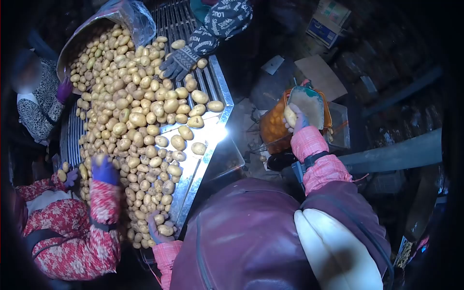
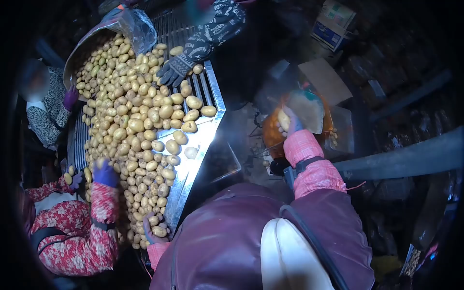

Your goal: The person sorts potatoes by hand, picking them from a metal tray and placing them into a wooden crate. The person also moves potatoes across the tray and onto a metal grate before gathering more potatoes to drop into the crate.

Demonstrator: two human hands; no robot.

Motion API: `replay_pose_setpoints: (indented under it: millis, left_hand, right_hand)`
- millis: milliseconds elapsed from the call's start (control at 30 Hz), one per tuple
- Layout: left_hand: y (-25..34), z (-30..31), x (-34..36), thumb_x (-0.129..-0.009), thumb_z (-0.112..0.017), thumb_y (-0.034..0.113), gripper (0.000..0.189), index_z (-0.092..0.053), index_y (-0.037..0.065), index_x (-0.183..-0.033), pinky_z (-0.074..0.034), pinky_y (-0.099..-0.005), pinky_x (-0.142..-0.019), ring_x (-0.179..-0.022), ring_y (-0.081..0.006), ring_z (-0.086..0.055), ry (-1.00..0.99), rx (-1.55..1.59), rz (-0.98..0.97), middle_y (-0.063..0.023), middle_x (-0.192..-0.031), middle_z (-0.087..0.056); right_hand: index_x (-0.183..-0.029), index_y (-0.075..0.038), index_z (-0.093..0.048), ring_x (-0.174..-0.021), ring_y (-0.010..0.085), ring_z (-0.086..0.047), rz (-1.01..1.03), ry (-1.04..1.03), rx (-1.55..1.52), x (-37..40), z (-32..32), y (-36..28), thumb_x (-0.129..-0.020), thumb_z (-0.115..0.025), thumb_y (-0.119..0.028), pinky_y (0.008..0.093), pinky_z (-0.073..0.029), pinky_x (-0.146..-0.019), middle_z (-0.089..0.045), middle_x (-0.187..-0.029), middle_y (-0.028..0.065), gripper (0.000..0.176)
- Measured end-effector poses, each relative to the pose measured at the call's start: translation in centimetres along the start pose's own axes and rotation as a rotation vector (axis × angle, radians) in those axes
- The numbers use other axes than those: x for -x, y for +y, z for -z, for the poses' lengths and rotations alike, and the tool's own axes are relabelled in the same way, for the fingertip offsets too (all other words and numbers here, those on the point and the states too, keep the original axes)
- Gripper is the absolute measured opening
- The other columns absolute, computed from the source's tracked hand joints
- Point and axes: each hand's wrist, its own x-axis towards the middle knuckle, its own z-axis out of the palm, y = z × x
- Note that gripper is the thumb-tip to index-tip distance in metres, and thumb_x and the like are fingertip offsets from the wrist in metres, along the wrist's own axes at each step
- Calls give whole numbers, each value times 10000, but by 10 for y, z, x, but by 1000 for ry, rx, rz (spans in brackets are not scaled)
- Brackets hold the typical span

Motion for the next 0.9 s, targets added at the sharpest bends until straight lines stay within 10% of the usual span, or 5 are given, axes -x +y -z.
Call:
replay_pose_setpoints:
  millis: [367, 633, 900]
  left_hand:
    - [1, 2, -6, -987, -472, 546, 438, -606, 162, -1149, -411, -256, -423, -541, -123, -519, -44, 45, 19, -19, -860, -614]
    - [2, 3, -10, -987, -471, 547, 436, -603, 162, -1145, -407, -253, -415, -530, -122, -514, -50, 24, 6, -22, -855, -615]
    - [-5, 8, -4, -1006, -460, 487, 385, -584, 141, -1122, -404, -252, -405, -520, -136, -518, -99, 28, -48, -51, -853, -622]
  right_hand:
    - [-1101, -99, -630, -449, 192, -536, 184, 382, -63, 10, 80, 25, -898, -596, -557, 326, -358, -384, -639, -726, 88, 502]
    - [-1231, -32, -600, -1113, 364, -641, 308, 745, 382, -93, 211, 1, -853, -669, -408, 428, -490, -967, -692, -1074, 209, 537]
    - [-1233, -47, -626, -1078, 334, -653, 448, 700, 887, -120, 205, -16, -889, -606, -336, 435, -505, -943, -674, -1150, 221, 450]
